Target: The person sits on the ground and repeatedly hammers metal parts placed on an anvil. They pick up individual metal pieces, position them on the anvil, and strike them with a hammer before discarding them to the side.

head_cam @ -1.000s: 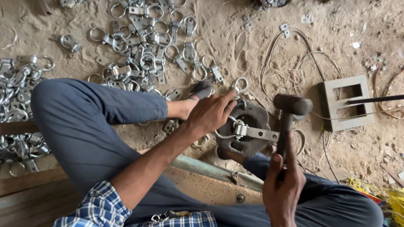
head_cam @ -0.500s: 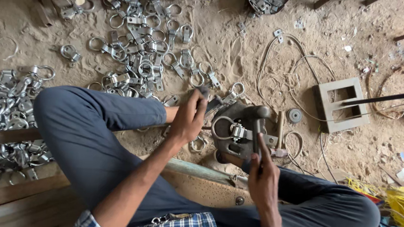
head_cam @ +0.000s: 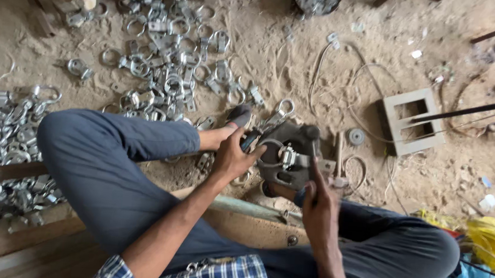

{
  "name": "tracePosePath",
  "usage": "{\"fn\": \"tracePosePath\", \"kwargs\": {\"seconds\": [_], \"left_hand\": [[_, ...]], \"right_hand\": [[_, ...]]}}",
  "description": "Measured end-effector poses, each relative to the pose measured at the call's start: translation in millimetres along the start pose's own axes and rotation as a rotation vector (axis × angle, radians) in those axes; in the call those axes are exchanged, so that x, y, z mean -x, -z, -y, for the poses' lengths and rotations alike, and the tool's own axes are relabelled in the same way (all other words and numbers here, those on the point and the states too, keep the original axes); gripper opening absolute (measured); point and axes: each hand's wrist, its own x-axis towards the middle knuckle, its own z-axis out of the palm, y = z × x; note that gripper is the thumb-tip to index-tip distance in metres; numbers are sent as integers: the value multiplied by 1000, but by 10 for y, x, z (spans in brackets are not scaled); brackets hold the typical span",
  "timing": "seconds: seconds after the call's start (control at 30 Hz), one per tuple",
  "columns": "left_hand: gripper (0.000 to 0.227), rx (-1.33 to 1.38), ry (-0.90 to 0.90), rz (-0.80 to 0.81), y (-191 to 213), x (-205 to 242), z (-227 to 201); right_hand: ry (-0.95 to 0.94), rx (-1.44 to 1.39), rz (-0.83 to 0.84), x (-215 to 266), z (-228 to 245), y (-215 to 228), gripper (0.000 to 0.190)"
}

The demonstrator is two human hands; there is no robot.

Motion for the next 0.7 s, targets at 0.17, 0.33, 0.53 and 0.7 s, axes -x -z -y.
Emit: {"fn": "tracePosePath", "kwargs": {"seconds": [0.17, 0.33, 0.53, 0.7], "left_hand": [[84, -25, 52, 34, -95, -45, 191], [81, 39, 157, 141, -115, -9, 303], [82, 95, 128, 87, -55, -7, 287], [92, -3, 126, 25, -50, -53, 198]], "right_hand": [[-282, 52, 63, -75, 94, 234, 52], [-72, 59, -145, -49, 345, 435, 50], [143, 53, -105, -16, 289, 90, 47], [-71, 23, 172, -159, 436, 129, 55]]}}
